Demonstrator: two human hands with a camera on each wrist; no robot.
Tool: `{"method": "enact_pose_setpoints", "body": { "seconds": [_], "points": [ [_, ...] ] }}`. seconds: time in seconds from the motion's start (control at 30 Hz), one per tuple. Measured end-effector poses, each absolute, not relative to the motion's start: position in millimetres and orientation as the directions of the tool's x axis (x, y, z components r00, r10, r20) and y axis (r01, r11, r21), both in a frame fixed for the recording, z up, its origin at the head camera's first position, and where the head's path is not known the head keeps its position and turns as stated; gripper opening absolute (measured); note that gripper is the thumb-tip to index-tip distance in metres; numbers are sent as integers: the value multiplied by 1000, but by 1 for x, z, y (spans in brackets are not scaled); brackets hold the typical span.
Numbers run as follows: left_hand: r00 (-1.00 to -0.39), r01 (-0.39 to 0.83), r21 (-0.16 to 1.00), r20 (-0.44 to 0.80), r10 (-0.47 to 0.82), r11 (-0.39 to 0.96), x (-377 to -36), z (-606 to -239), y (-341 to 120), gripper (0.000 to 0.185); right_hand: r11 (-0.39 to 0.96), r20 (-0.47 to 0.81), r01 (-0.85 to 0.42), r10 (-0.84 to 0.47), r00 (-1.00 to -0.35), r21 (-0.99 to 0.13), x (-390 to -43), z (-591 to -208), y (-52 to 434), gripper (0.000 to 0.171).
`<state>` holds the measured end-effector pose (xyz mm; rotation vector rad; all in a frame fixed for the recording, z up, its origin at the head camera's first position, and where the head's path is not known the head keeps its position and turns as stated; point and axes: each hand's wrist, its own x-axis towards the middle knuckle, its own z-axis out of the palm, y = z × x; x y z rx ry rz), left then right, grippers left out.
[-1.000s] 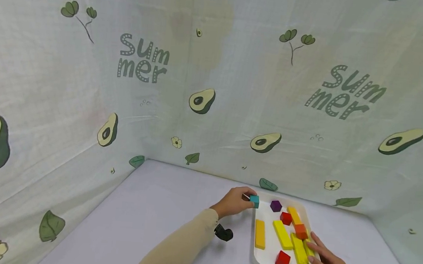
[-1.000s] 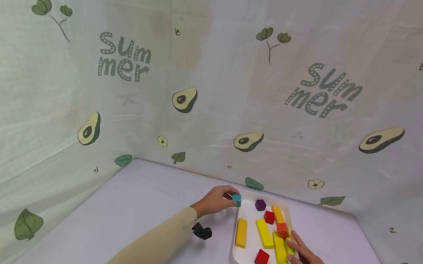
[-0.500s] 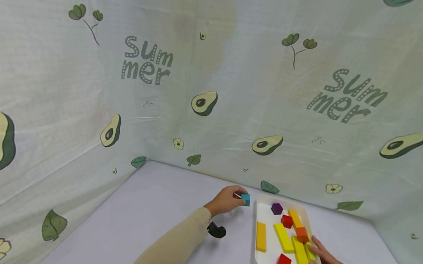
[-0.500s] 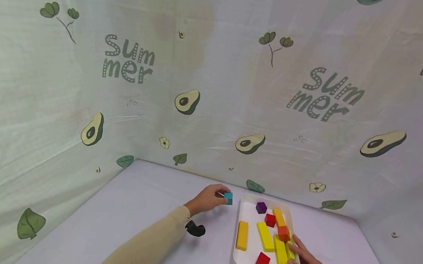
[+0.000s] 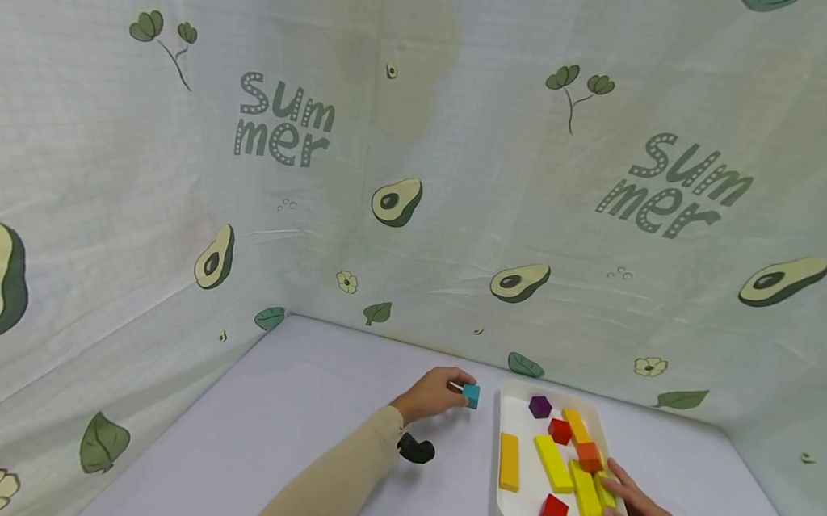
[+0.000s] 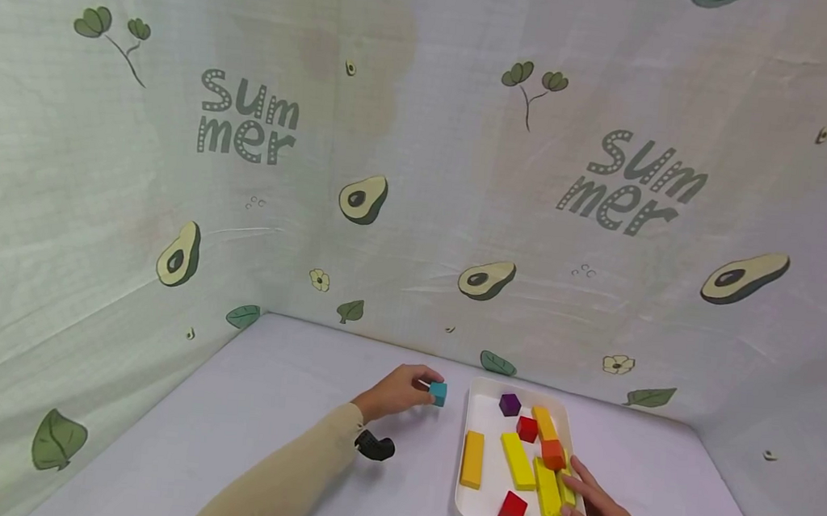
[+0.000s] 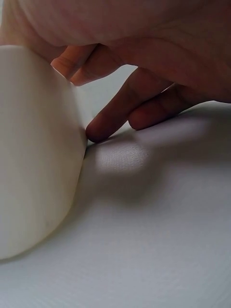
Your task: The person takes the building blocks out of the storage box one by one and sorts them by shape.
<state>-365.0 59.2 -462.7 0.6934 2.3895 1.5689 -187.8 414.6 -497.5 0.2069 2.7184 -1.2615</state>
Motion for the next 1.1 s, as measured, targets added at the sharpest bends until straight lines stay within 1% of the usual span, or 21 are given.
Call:
{"method": "enact_pose_setpoints", "body": {
  "seconds": [0.2,0.6,1.1],
  "points": [
    [-885,219,907,30,465,359,-369,-473,56,28,660,-173,168,58,-983,-733,-189,-497,413,76],
    [-904,197,895,7,428,401,-367,-486,53,29,665,-165,165,64,-984,-729,-188,-499,412,77],
    [-902,245,853,27,431,461,-360,-489,55,27,666,-165,164,63,-984,-728,-190,-497,414,76]
  ]
}}
